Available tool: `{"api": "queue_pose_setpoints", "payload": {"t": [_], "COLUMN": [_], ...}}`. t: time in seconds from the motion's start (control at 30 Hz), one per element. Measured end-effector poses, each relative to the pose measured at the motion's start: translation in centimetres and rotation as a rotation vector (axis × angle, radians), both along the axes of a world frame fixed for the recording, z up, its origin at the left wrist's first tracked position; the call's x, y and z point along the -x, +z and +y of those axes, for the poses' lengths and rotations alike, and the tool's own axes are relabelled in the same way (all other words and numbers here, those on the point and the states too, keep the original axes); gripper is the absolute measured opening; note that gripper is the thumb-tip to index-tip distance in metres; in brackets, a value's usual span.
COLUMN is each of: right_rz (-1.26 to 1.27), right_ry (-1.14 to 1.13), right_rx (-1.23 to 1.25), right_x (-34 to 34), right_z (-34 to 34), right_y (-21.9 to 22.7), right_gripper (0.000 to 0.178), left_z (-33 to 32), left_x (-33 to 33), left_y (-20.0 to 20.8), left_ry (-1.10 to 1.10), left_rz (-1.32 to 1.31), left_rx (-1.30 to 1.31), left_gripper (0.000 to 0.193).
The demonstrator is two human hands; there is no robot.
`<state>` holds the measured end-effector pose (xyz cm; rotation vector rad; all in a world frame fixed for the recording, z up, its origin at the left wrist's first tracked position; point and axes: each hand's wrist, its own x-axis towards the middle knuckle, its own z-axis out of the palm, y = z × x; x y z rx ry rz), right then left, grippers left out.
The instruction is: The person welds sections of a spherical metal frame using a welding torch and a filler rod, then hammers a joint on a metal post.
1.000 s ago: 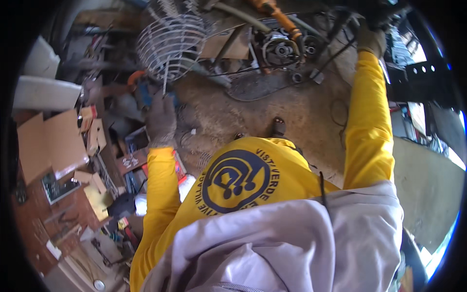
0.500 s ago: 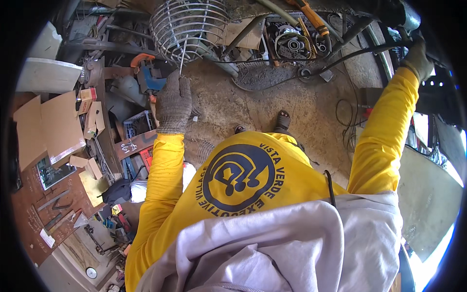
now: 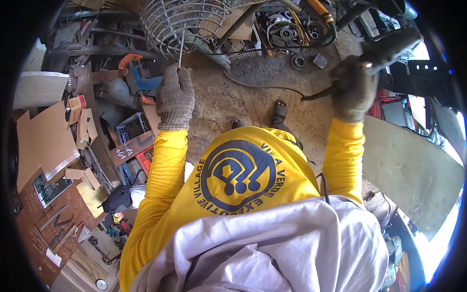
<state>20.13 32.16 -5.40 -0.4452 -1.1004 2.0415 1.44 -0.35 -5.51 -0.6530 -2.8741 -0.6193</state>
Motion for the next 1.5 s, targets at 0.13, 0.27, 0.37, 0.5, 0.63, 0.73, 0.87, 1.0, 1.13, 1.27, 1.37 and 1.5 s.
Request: {"api": "queue_pose_setpoints", "payload": {"t": [0.13,0.27,0.37,0.5,0.63,0.73,0.87,1.0,1.13,1.27,1.37,1.5], "right_rz": [-0.214,-0.366,-0.188,-0.348,-0.270,-0.309,-0.343,-0.323,-0.400,-0.405,-0.386,-0.435], "right_ry": [0.029,0.135,0.244,0.391,0.517,0.475,0.455,0.459,0.438,0.415,0.415,0.442], "right_rx": [-0.102,-0.063,-0.009,-0.090,0.032,-0.012,-0.055,-0.061,-0.172,-0.211,-0.144,-0.159], "right_x": [0.7,1.1,1.2,2.1,2.9,3.5,4.4,5.4,6.2,6.8,7.2,7.5], "right_z": [-6.7,-10.6,-11.9,-12.4,-12.8,-13.5,-14.3,-14.6,-14.6,-14.8,-15.1,-15.2], "right_y": [-2.3,-3.8,-6.6,-7.8,-8.8,-9.8,-10.6,-11.7,-11.9,-12.7,-12.6,-12.9], "right_gripper": [0.041,0.050,0.055,0.057,0.049,0.041,0.035,0.034,0.035,0.038,0.040,0.043], "left_z": [-0.2,-0.1,-0.3,-0.1,-0.4,-0.4,-0.7,-0.9,-0.8,-0.7,-0.5,-0.4], "left_x": [0.4,0.3,0.3,0.3,0.2,0.4,0.6,0.7,0.8,0.8,0.7,0.6], "left_y": [0.3,0.4,0.2,0.3,-0.2,-0.6,-1.2,-1.5,-1.1,-1.2,-1.0,-0.7], "left_ry": [0.000,-0.009,-0.031,-0.024,0.007,-0.038,-0.031,-0.021,-0.051,-0.047,-0.042,-0.030], "left_rz": [-0.047,-0.090,-0.063,-0.054,-0.090,0.014,0.003,-0.026,-0.008,-0.003,-0.006,-0.037], "left_rx": [0.022,0.037,0.032,0.019,-0.003,0.052,0.059,0.023,0.042,0.038,0.042,0.034], "left_gripper": [0.027,0.027,0.028,0.028,0.030,0.031,0.032,0.030,0.028,0.028,0.024,0.024]}}
